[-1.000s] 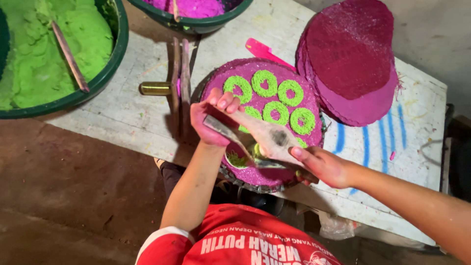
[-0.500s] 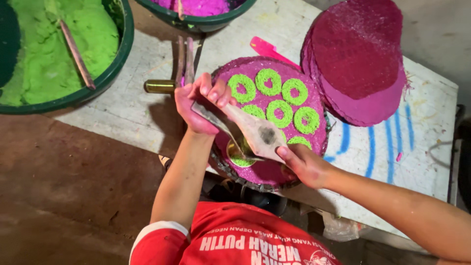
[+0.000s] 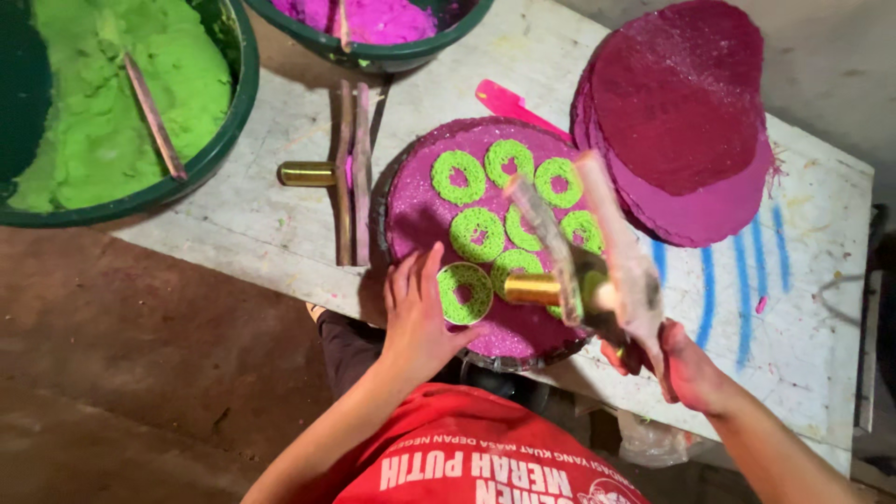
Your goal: The person uses a wooden mold to press green and pink dough into small rings, arranges them onto large circular pads, and then moves the completed pads to a side rack.
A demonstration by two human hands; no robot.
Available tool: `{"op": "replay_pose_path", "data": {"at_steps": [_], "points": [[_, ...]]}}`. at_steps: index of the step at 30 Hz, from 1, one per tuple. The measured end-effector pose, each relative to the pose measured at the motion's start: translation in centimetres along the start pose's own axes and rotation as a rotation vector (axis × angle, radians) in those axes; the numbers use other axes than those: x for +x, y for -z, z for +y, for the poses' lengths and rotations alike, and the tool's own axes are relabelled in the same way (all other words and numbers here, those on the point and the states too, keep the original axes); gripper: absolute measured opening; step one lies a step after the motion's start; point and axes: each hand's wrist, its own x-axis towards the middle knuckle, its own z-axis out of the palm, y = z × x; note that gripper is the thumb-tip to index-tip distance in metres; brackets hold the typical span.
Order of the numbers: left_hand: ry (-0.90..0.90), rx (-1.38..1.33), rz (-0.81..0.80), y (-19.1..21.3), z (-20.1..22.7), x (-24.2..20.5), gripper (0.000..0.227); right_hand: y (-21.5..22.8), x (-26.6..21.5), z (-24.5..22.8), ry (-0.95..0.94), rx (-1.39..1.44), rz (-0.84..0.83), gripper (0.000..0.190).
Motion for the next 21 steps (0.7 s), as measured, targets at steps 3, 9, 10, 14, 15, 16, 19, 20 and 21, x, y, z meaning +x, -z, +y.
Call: {"op": "replay_pose_path", "data": {"at_steps": [3, 9, 10, 14, 15, 16, 19, 20, 21], "points": [[-0.01, 0.188, -0.043, -0.9, 0.3, -0.6, 0.114, -1.0, -0.1, 0.0, 0.009, 0.135, 0.065, 0.114], [0.02, 0.058, 0.058, 0.2, -1.3, 0.2, 0.109, -1.2, -0.1, -0.3, 0.14, 0.247, 0.12, 0.118], [0.059, 0.022, 0.062, 0.5, -2.0, 0.8, 0.109, -1.1, -0.2, -0.1, 0.149, 0.246, 0.114, 0.117], [0.087, -0.059, 0.071, 1.4, -5.8, 4.5, 0.113, -0.8, 0.5, 0.4, 0.173, 0.25, 0.109, 0.116], [0.064, -0.064, 0.069, 1.3, -6.5, 5.2, 0.114, -0.8, 0.7, 0.4, 0.173, 0.254, 0.113, 0.116], [0.041, -0.057, 0.063, 1.2, -7.0, 5.8, 0.114, -0.9, 0.9, 0.4, 0.174, 0.249, 0.112, 0.116], [0.021, -0.119, 0.034, 1.1, -7.6, 6.3, 0.118, -1.5, 1.3, 0.3, 0.172, 0.221, 0.117, 0.114], [0.039, -0.196, 0.019, 1.1, -7.5, 6.4, 0.121, -1.7, 1.5, 0.2, 0.177, 0.202, 0.124, 0.113], [0.06, -0.273, 0.004, 1.4, -7.4, 6.5, 0.124, -1.9, 1.7, 0.1, 0.18, 0.182, 0.13, 0.112]]}}
